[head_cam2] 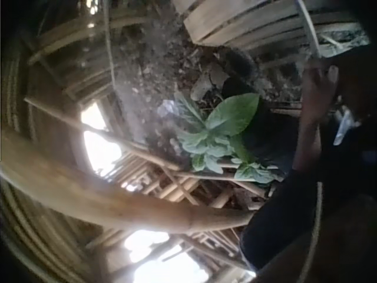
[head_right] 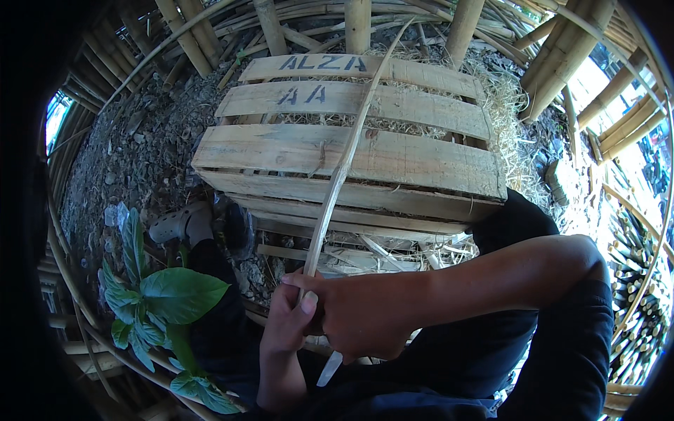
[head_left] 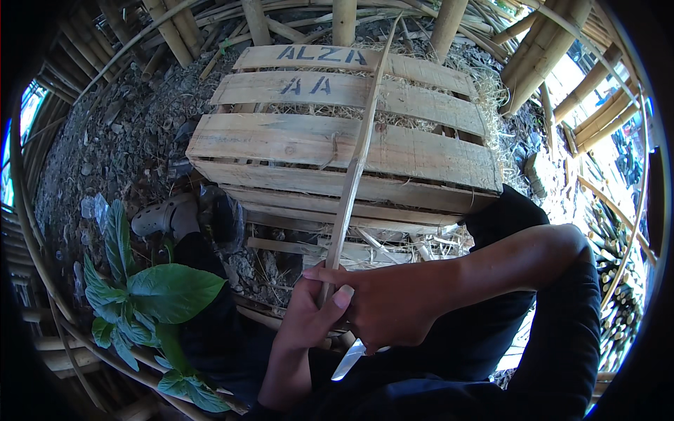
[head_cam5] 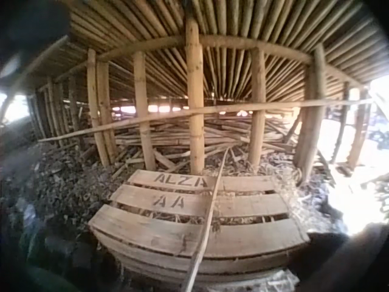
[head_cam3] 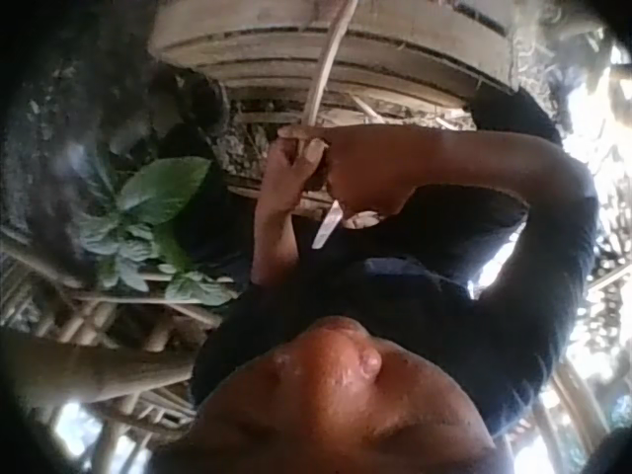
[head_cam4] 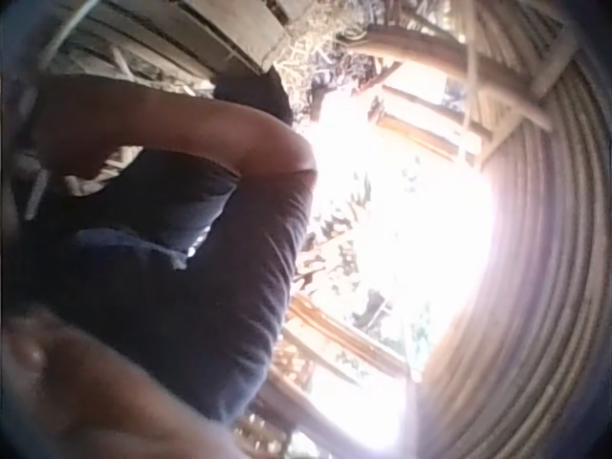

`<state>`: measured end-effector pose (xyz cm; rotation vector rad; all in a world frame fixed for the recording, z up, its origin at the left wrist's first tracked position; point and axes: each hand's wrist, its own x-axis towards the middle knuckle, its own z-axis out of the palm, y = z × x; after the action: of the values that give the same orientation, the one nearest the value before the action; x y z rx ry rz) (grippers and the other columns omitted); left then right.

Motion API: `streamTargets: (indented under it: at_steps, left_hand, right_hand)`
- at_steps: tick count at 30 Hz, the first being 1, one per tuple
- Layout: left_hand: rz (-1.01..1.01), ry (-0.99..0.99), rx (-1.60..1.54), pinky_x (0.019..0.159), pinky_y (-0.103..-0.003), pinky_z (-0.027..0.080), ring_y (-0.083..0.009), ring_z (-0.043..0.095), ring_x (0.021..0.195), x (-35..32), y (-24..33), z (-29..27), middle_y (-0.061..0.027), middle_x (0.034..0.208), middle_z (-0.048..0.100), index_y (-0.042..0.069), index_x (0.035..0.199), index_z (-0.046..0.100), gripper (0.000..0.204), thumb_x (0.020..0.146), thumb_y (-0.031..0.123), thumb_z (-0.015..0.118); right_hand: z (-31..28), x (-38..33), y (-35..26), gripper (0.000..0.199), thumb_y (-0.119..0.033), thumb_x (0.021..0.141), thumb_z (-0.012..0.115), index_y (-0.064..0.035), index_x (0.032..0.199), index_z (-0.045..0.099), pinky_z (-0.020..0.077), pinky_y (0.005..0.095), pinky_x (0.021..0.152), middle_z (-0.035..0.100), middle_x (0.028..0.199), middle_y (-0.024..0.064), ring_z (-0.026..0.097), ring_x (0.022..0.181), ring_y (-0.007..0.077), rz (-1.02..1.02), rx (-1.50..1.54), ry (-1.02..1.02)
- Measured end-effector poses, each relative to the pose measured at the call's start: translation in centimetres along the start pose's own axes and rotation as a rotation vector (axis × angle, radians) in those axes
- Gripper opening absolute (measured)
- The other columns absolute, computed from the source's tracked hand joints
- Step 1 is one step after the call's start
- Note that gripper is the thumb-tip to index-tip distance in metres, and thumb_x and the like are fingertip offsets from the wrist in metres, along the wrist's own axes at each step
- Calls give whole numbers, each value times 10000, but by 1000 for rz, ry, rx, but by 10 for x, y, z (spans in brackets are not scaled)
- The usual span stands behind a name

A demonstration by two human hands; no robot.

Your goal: The person picks up a strip of bamboo and carves and scrapes along it with a knife.

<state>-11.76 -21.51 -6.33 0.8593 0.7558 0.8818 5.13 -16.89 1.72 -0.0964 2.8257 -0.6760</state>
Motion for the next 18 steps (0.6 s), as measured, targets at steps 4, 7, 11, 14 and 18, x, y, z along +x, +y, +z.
streamTargets:
  at_steps: [4, 7, 11, 14, 18]
  left_hand:
    - [-125, -45, -9, 491, -171, 347, -1, 491, 620, -2, -3, -10, 23, 774, 551, 16, 1083, 516, 176, 936, 103, 562]
    - [-48, -2, -91, 481, -172, 343, 1, 488, 610, -4, -1, -6, 22, 776, 552, 22, 1079, 513, 169, 940, 105, 562]
    - [-14, 5, -25, 473, -173, 340, 1, 483, 601, -1, -2, -4, 20, 767, 550, 28, 1073, 510, 147, 939, 74, 549]
    - [-113, 19, -38, 482, -170, 344, 0, 481, 605, -1, -1, -6, 25, 772, 547, 25, 1085, 504, 165, 936, 75, 553]
    - [-66, -26, -46, 492, -172, 353, -2, 480, 617, -3, 1, -4, 29, 777, 548, 28, 1065, 511, 154, 934, 88, 566]
  right_hand:
    - [0, 1, -1, 152, -181, 772, 593, -227, 666, 690, 46, 683, 1140, 619, 623, -1, 673, 898, 223, 0, -64, -12]
    - [-3, 1, -1, 146, -191, 777, 595, -223, 686, 704, 50, 685, 1138, 638, 657, 6, 674, 901, 228, 28, -19, -125]
    - [12, 1, 0, 140, -203, 766, 626, -205, 659, 716, 48, 616, 1152, 607, 611, -6, 665, 771, 216, 26, -28, 54]
    - [14, 0, 1, 160, -195, 777, 627, -192, 638, 707, 34, 615, 1151, 601, 593, -8, 665, 755, 212, 28, -34, 78]
    - [12, 0, 1, 193, -195, 801, 614, -185, 627, 698, 31, 622, 1148, 595, 590, -8, 664, 748, 211, 19, 9, 36]
